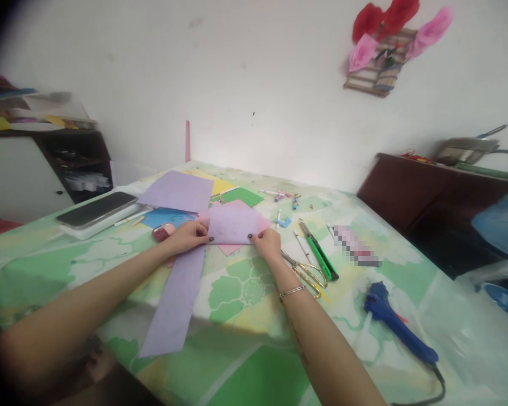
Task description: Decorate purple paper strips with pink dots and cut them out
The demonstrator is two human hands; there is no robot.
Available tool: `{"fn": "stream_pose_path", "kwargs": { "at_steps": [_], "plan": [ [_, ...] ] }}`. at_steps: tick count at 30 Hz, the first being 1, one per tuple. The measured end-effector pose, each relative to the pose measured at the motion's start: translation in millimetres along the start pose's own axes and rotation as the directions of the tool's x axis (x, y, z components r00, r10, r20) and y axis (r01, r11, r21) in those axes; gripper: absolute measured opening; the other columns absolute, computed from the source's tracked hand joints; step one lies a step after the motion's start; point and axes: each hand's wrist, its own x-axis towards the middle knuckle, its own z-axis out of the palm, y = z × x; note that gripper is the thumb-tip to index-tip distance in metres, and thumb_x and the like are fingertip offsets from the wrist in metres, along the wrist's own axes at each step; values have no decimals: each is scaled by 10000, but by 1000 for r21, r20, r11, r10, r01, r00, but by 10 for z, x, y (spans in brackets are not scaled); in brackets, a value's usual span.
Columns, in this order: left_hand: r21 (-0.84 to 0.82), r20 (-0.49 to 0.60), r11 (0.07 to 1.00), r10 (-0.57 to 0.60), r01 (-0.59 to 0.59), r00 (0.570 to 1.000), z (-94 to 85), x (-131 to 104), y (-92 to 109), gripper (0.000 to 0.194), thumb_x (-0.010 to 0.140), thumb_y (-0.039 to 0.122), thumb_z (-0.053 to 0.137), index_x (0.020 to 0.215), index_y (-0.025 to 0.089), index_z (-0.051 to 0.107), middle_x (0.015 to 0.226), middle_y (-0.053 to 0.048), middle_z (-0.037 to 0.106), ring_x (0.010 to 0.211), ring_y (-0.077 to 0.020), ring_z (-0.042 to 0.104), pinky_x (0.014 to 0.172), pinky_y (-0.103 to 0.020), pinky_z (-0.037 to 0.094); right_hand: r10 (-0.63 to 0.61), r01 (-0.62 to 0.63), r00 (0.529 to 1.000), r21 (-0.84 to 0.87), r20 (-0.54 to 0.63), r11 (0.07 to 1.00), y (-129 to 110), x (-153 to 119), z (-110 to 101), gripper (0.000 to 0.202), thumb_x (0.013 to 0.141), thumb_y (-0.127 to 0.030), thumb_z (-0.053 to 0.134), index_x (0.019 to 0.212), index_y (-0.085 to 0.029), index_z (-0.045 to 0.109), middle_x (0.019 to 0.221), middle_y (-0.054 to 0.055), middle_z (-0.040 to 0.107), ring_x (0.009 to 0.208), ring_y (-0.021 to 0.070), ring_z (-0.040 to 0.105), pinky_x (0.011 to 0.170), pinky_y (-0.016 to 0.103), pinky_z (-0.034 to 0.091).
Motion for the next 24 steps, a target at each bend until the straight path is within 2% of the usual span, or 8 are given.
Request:
{"fn": "stream_pose_path", "kwargs": {
  "at_steps": [9,24],
  "plan": [
    [3,-13,1000,1,-1,1000,14,7,-24,257,877,375,552,944,133,605,914,-30,627,806,-151,605,738,-343,519,1,-1,1000,-5,3,1000,19,4,20,367,751,-382,607,449,-178,562,441,1,495,473,121,431,491,259,244],
    [58,-25,997,-42,43,999,26,12,-3,256,877,368,552,979,138,601,962,-42,624,847,-161,605,760,-357,521,14,-14,999,16,29,1000,41,20,17,359,735,-425,610,475,-180,578,466,8,540,480,120,452,487,254,253]
  ]
}}
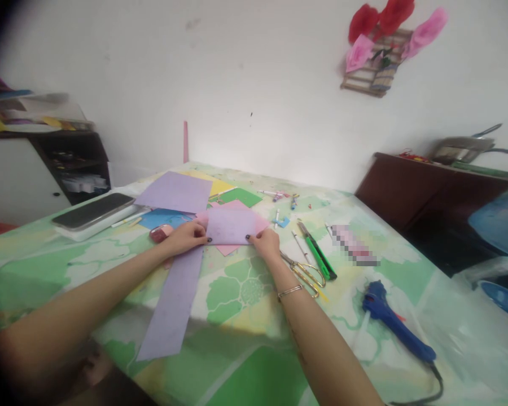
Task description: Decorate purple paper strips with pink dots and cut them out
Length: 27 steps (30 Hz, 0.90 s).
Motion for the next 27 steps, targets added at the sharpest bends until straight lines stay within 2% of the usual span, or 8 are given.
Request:
{"fn": "stream_pose_path", "kwargs": {
  "at_steps": [7,14,19,22,27],
  "plan": [
    [34,8,997,-66,66,998,-18,2,82,273,875,361,555,1048,153,587,1078,-64,600,934,-184,593,813,-389,513,6,-5,1000,-38,11,999,-25,5,-29,347,716,-421,640,487,-167,577,525,32,588,517,125,495,488,247,260],
    [86,154,976,-213,202,965,-94,64,216,297,872,363,561,1071,144,583,1056,-59,611,907,-185,606,779,-375,525,22,-19,999,-94,36,995,-68,12,-49,322,728,-408,636,524,-160,610,568,51,623,561,137,543,499,238,294],
    [109,233,954,-297,279,926,-189,116,313,306,870,358,565,1090,146,576,1079,-64,605,919,-188,604,779,-375,526,52,-45,998,-172,41,984,-106,27,-46,305,723,-429,646,674,-130,678,731,119,682,696,201,618,544,252,347],
    [115,256,943,-331,311,908,-219,133,341,310,870,354,567,1101,148,571,1093,-69,600,930,-189,602,788,-380,524,81,-71,996,-200,43,977,-113,14,-43,359,727,-473,633,797,-125,693,850,151,693,789,239,639,585,265,385],
    [93,257,947,-320,306,912,-223,106,327,310,872,355,564,1101,147,571,1097,-69,599,937,-190,600,794,-385,523,117,-106,992,-200,46,974,-110,-23,-44,406,743,-525,596,843,-142,686,945,161,689,852,272,647,608,285,405]
  ]
}}
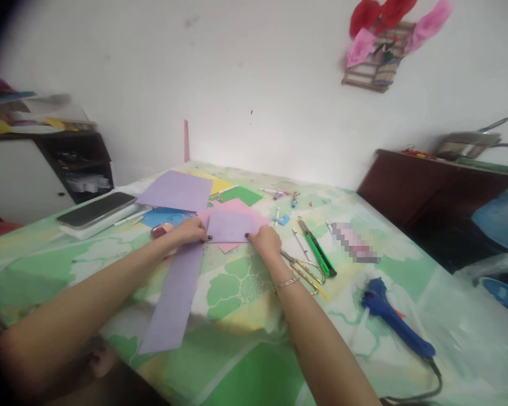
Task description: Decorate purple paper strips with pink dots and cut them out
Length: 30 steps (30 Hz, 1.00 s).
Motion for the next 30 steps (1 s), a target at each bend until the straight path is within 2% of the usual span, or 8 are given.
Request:
{"fn": "stream_pose_path", "kwargs": {
  "at_steps": [8,12,15,19,23,26,29,30],
  "plan": [
    [-39,-90,993,104,-108,991,124,6,-150,292,875,363,557,1060,139,586,1044,-58,615,891,-178,608,768,-368,527,-10,14,1000,142,-22,990,17,-51,14,349,757,-448,599,550,-168,607,759,119,678,789,247,640,616,287,394],
    [-68,-176,980,173,-187,969,198,32,-213,278,874,364,560,1026,134,594,991,-47,624,841,-163,612,737,-348,530,-10,32,997,308,-71,951,52,-56,38,286,712,-374,650,531,-171,565,741,107,664,813,254,629,666,308,412],
    [-80,-308,959,236,-272,922,235,13,-245,257,873,359,562,989,132,599,953,-40,626,819,-152,608,735,-344,526,-13,62,995,500,-101,864,90,-47,50,173,692,-306,661,610,-181,574,760,69,666,765,214,635,703,307,442],
    [-62,-544,911,312,-408,779,235,-27,-265,209,868,336,572,886,130,605,917,-32,623,801,-139,596,731,-331,513,-24,76,997,787,-77,612,113,-25,41,263,760,-451,580,762,-189,591,754,43,669,644,170,644,663,302,511],
    [54,-696,851,406,-522,591,234,-66,-231,161,859,283,578,805,141,631,896,-32,621,772,-129,577,694,-287,483,-58,50,998,949,-34,312,76,-42,-38,489,778,-637,478,831,-169,610,917,95,681,826,196,672,790,322,535],
    [216,-715,798,522,-563,465,260,-129,-166,159,869,245,544,784,171,656,858,-45,617,799,-145,560,711,-282,448,-106,-25,994,990,40,139,46,-97,-161,542,771,-681,459,880,-175,622,1008,108,669,906,224,667,844,358,527],
    [393,-674,733,640,-555,369,288,-210,-94,232,888,217,485,717,181,637,796,-56,604,767,-156,526,699,-301,412,-180,-202,968,970,175,-139,40,-161,-303,526,764,-679,477,898,-190,615,961,99,667,918,236,657,847,385,523],
    [445,-658,713,670,-542,343,293,-232,-74,256,892,203,467,691,180,623,776,-58,597,747,-158,512,686,-306,401,-200,-247,958,949,208,-197,45,-180,-340,516,764,-674,475,892,-193,609,928,92,666,895,233,656,827,388,527]
  ]
}}
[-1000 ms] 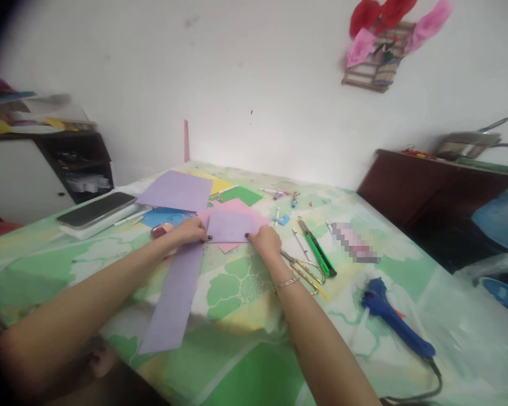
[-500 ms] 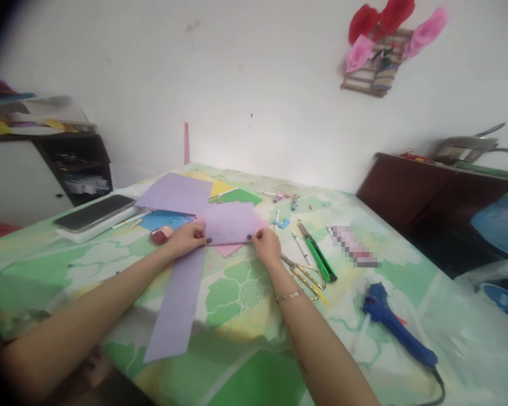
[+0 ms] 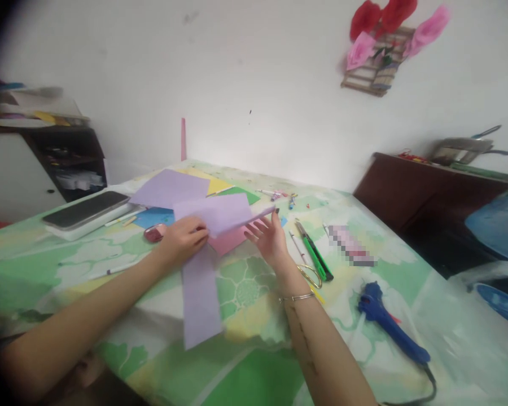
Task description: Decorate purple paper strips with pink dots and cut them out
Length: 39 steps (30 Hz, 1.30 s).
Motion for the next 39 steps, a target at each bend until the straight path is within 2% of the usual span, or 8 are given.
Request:
{"fn": "stream_pose_path", "kwargs": {
  "at_steps": [5,10,14,17,22,26,32,39],
  "plan": [
    [165,-24,976,150,-144,988,-42,17,28,272,899,116,395,736,169,606,809,-80,605,726,-171,500,653,-321,382,20,-31,998,-199,-59,979,-39,-50,-58,215,735,-357,582,875,-194,580,774,29,653,669,159,631,661,314,539],
    [241,19,944,227,-225,974,-77,49,-52,230,855,35,409,832,157,602,681,-37,581,596,-166,494,531,-294,337,23,-111,983,-495,-182,862,-250,218,-254,424,612,-26,660,1007,-135,553,707,27,660,658,160,644,655,310,548],
    [233,43,941,243,-246,969,-25,57,-144,230,820,-2,423,828,165,581,603,4,554,525,-156,502,484,-279,322,-50,-219,945,-739,-323,638,-722,789,-468,252,852,-235,601,1075,-123,576,973,61,642,827,159,633,728,343,544],
    [219,20,940,264,-262,964,36,35,-215,252,842,11,384,888,163,579,651,-8,605,547,-157,542,489,-278,356,-177,-311,889,-841,-422,443,-976,1263,-666,324,890,-319,554,1165,-148,552,1166,85,578,982,199,597,814,394,521],
    [227,-108,940,286,-256,952,63,2,-264,286,924,91,290,913,156,568,738,-54,675,598,-151,598,540,-280,425,-353,-426,814,-887,-462,178,-999,1812,-939,338,891,-321,552,1180,-146,544,1193,103,563,1021,210,584,854,412,505],
    [231,-129,955,221,-188,967,46,39,-255,341,940,117,231,874,160,563,681,-59,671,548,-147,598,499,-278,439,-396,-435,820,-900,-413,37,-876,2197,-922,335,891,-327,553,1177,-152,546,1184,99,568,1023,212,584,847,408,506],
    [237,-141,966,140,-104,980,79,32,-287,289,918,114,284,870,176,562,682,-60,675,515,-153,584,432,-298,423,-323,-399,875,-915,-360,-61,-579,2633,-734,335,889,-322,556,1172,-143,549,1177,101,571,1007,206,590,842,402,510],
    [271,-159,962,85,-40,984,158,-62,-385,241,894,83,350,822,183,557,709,-53,664,535,-152,568,449,-299,391,-329,-397,866,-918,-377,9,-577,2511,-670,326,891,-323,552,1167,-148,553,1180,102,570,1008,204,589,844,395,509]
  ]
}}
